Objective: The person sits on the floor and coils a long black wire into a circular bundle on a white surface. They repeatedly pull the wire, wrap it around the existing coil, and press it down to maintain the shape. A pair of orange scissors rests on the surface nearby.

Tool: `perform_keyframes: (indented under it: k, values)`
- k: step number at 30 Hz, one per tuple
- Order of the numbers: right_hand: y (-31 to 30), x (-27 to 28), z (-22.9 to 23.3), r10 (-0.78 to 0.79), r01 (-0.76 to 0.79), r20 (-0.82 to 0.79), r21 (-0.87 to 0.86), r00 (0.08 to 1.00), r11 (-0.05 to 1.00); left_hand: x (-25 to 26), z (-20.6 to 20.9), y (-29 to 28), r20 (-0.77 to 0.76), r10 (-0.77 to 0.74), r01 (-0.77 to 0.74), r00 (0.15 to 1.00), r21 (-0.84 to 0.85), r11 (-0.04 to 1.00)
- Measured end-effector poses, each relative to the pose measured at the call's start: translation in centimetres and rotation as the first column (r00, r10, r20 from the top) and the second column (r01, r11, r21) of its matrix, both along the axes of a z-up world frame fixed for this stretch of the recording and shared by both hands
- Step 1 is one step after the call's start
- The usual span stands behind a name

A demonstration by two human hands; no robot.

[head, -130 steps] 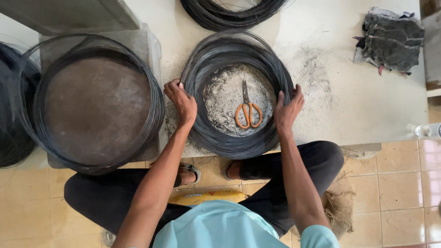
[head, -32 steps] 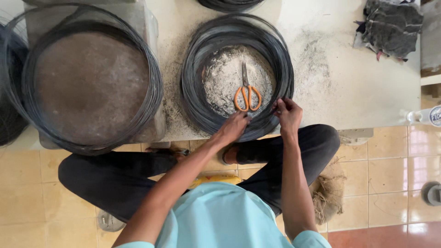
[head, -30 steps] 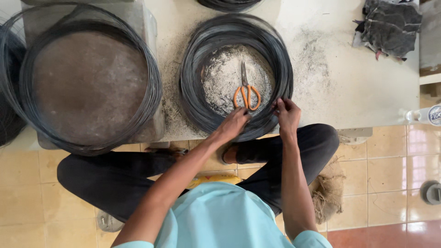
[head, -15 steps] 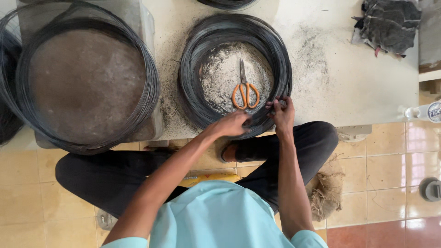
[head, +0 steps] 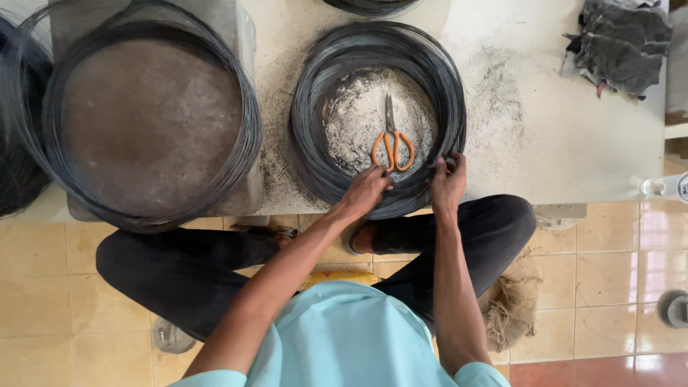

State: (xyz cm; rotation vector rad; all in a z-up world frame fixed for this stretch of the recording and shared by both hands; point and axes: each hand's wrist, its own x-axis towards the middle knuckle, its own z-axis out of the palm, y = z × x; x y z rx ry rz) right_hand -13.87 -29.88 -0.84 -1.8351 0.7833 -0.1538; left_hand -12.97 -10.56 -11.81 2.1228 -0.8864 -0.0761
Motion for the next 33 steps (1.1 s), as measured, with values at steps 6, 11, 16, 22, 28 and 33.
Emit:
perform_keyframes:
  k: [6,11,16,22,28,33]
  values:
    - [0.3,0.3,1.0,-0.001,0.001,-0.023,-0.018,1.0,1.0,-0.2,3.5,-0.1,0.059,0.079,-0.084,0.995,0.102,0.991]
    - [-1.4,-0.1,-2.6,-0.006,0.008,0.018,-0.123,1.0,0.992,-1.1,5.5,0.8,0.038,0.076,-0.079,0.996,0.081,0.994]
    - [1.3,-1.1,1.4,-0.051,0.051,0.076,-0.008,0.996,0.999,-1.4,5.1,1.0,0.155,0.089,-0.1,0.984,0.067,0.993]
    - [2.0,-1.7,2.9,-0.027,0.017,0.16,0.067,0.987,0.998,3.2,3.5,3.5,0.118,0.326,-0.328,0.938,0.001,0.945]
    - [1.9,-2.6,2.9,-0.002,-0.014,0.234,0.068,0.972,0.998,10.1,16.3,8.3,-0.019,0.743,-0.743,0.669,0.022,0.669]
    - [1.3,-2.9,1.5,0.024,-0.043,0.274,0.063,0.962,0.997,15.7,9.6,9.8,-0.032,0.797,-0.792,0.603,0.104,0.602]
